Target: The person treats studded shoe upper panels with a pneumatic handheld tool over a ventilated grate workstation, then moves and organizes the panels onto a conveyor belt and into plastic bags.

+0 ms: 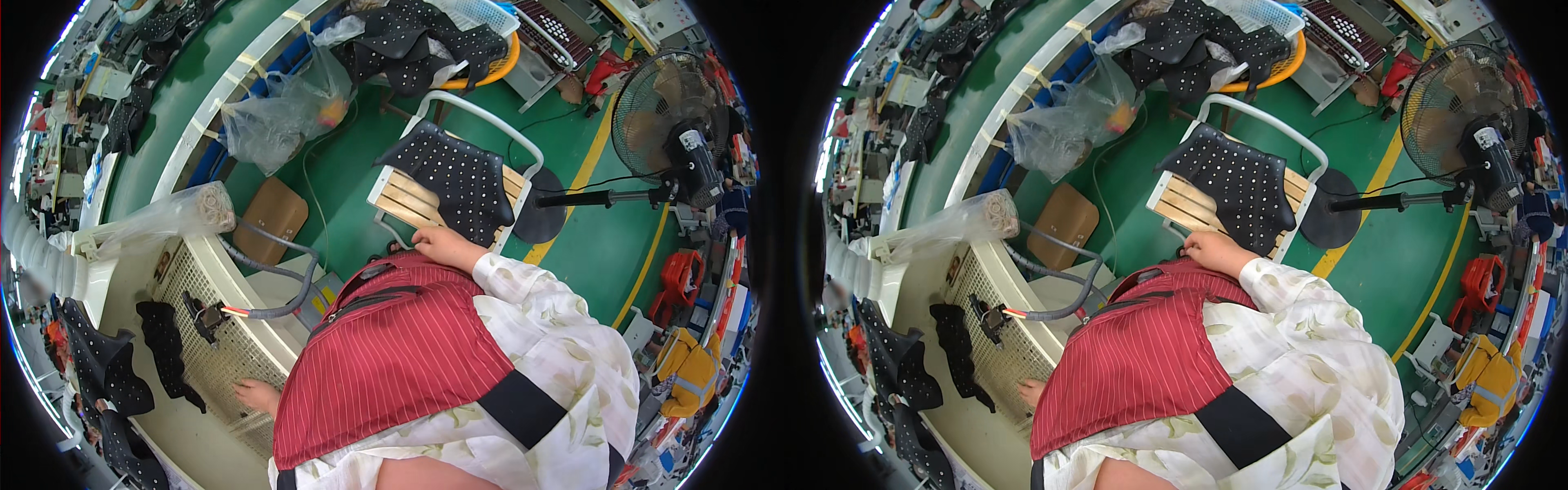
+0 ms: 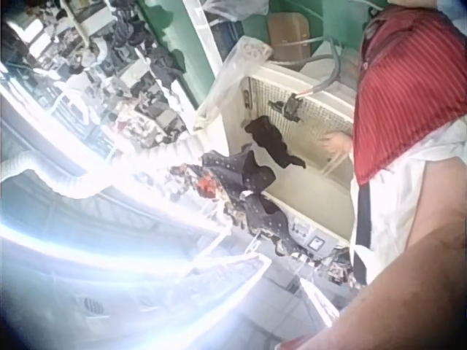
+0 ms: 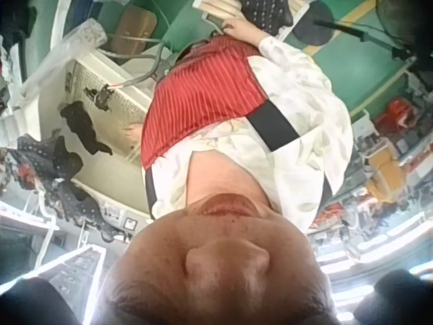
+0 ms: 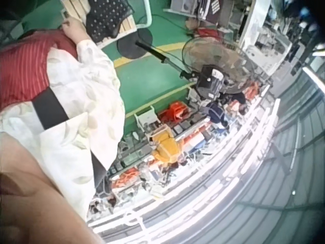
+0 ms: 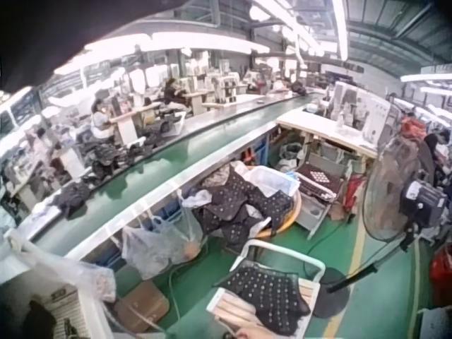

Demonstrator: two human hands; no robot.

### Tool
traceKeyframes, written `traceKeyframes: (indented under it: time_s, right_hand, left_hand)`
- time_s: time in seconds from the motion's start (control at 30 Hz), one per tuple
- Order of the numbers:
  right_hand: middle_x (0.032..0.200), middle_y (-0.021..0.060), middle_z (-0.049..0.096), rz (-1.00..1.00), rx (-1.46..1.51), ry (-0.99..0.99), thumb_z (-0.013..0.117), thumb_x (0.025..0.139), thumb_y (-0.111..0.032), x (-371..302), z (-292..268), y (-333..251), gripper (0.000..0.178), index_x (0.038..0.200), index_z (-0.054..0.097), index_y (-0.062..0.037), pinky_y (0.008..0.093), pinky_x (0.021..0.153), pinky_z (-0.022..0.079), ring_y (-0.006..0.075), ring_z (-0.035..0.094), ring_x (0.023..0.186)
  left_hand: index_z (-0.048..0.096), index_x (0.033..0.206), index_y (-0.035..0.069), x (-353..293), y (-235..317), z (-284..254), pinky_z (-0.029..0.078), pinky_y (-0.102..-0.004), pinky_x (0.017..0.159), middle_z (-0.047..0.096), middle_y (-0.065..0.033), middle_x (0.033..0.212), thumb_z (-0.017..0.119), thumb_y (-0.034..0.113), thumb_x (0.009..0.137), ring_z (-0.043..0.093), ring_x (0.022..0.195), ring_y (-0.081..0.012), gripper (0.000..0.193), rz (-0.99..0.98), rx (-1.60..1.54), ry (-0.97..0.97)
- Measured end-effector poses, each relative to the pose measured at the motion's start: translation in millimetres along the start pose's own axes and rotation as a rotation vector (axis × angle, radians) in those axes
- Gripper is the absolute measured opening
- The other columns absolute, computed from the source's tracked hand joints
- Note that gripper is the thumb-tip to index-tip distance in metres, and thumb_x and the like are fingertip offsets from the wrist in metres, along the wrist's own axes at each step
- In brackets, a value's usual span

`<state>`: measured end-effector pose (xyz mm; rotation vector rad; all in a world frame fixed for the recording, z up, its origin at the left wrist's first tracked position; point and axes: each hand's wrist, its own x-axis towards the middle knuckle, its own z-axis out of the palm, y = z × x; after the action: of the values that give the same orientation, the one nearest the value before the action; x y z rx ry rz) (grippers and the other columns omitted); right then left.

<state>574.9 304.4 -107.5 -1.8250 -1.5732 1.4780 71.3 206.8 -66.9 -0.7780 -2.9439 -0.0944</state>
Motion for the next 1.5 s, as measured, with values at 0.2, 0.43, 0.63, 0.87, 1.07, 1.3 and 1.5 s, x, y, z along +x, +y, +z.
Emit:
traceKeyframes:
  time_s: [0.2,0.43,0.63,0.87,1.07,1.3,1.5]
  right_hand:
    - [0.086,0.0159,0.062,0.026,-0.019,0.417,0.055,0.080,-0.016,-3,-24,51,0.022,0.096,0.062,-0.0028,0.0364,0.074,0.048,0.0292,0.061,0.081]
    - [0.106,0.0204,0.057,0.259,-0.086,0.818,0.062,0.076,-0.017,-15,-77,123,0.044,0.114,0.050,0.0023,0.0377,0.087,0.044,0.0328,0.056,0.098]
    - [0.116,0.0248,0.053,0.535,-0.066,0.701,0.067,0.069,-0.030,-25,-82,158,0.069,0.124,0.042,0.0036,0.0384,0.092,0.041,0.0374,0.051,0.109]
    - [0.092,0.0261,0.061,0.490,-0.025,0.624,0.062,0.068,-0.019,-19,-77,157,0.040,0.099,0.057,0.0064,0.0390,0.080,0.046,0.0375,0.060,0.089]
    - [0.081,0.0249,0.062,0.568,0.101,0.624,0.058,0.065,-0.014,-8,-76,181,0.029,0.084,0.062,0.0071,0.0391,0.073,0.046,0.0358,0.062,0.081]
    - [0.083,0.0245,0.063,0.524,0.160,0.602,0.057,0.064,-0.018,-8,-86,145,0.037,0.088,0.062,0.0088,0.0382,0.073,0.046,0.0348,0.062,0.080]
    - [0.085,0.0228,0.064,0.575,0.081,0.617,0.057,0.060,-0.014,-6,-78,201,0.039,0.091,0.063,0.0093,0.0368,0.074,0.047,0.0331,0.063,0.081]
  left_hand:
    - [0.032,0.135,0.003,-3,1,-4,0.029,-0.0459,0.103,0.034,-0.0223,0.136,0.026,0.036,0.095,0.031,0.127,-0.0371,0.053,-0.045,0.010,-0.039]
    - [0.039,0.130,0.001,6,-13,11,0.035,-0.0454,0.098,0.041,-0.0235,0.130,0.030,0.034,0.094,0.041,0.118,-0.0393,0.050,0.009,-0.004,0.074]
    - [0.041,0.129,0.002,0,-6,5,0.038,-0.0461,0.094,0.044,-0.0235,0.127,0.033,0.034,0.093,0.044,0.114,-0.0402,0.049,0.022,-0.018,0.102]
    - [0.041,0.129,0.003,-3,-10,9,0.038,-0.0465,0.094,0.043,-0.0250,0.128,0.034,0.035,0.093,0.044,0.114,-0.0405,0.049,0.009,0.014,0.129]
    - [0.041,0.129,0.002,1,-8,9,0.038,-0.0468,0.094,0.042,-0.0259,0.128,0.033,0.036,0.093,0.043,0.115,-0.0416,0.050,0.015,-0.002,0.107]
    - [0.041,0.128,0.002,-1,-12,5,0.036,-0.0465,0.095,0.041,-0.0252,0.129,0.035,0.034,0.093,0.042,0.116,-0.0397,0.048,0.029,-0.006,0.096]
    - [0.040,0.130,0.007,-6,-5,5,0.033,-0.0461,0.098,0.039,-0.0214,0.132,0.037,0.033,0.093,0.038,0.122,-0.0360,0.046,-0.015,0.040,0.091]
